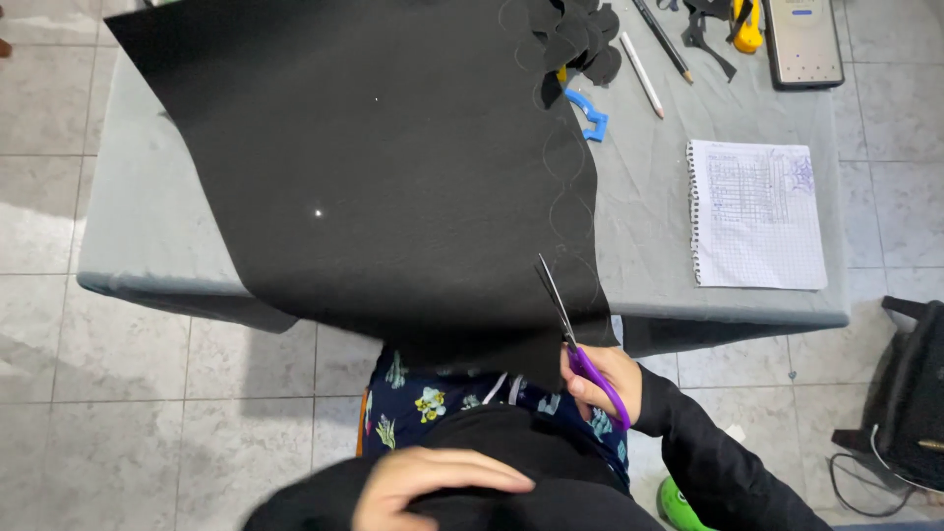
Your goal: The person uses purple scissors to cut shapes from a large sheet of black foam. They first cut a long strip from the main sheet, then proceed to cut out individual circular and oval shapes from that strip, placing the finished pieces on the table.
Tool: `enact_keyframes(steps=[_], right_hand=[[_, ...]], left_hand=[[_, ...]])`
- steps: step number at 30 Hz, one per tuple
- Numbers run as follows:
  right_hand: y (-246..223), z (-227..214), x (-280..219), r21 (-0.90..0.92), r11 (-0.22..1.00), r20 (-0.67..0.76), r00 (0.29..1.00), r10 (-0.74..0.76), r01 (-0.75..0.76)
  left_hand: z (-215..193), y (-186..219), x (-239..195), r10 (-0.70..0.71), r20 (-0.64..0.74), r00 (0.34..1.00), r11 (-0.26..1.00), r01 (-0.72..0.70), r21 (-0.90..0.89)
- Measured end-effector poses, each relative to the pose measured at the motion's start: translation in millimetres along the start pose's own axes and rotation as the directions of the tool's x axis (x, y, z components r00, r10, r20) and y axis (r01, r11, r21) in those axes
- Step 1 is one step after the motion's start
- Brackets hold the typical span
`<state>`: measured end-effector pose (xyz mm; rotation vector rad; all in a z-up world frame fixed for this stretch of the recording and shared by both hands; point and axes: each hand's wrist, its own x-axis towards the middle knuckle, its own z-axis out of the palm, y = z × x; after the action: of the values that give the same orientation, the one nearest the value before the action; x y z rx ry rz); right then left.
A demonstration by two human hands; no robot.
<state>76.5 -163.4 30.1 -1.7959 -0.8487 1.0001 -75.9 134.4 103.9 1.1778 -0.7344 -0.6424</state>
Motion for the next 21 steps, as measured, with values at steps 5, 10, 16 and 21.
enact_keyframes(steps=[5,10,16,21], right_hand=[[0,3,2,0.025,0.996,-0.043,0.995,0.090,-0.089],[3,2,3,-0.095,0.988,-0.096,0.989,0.113,-0.122],[15,1,2,-0.211,0.973,-0.140,0.988,0.061,-0.090],[23,-8,2,-0.150,0.986,-0.091,0.994,0.060,-0.074]], left_hand=[[-124,61,-8,0.425,-0.442,0.790,0.321,0.326,0.889],[-364,28,34,0.540,-0.464,0.702,-0.116,0.608,0.785],[-498,22,96,0.301,-0.854,0.424,-0.267,0.898,0.351],[-533,24,80,0.080,-0.935,0.344,-0.157,0.931,0.329]])
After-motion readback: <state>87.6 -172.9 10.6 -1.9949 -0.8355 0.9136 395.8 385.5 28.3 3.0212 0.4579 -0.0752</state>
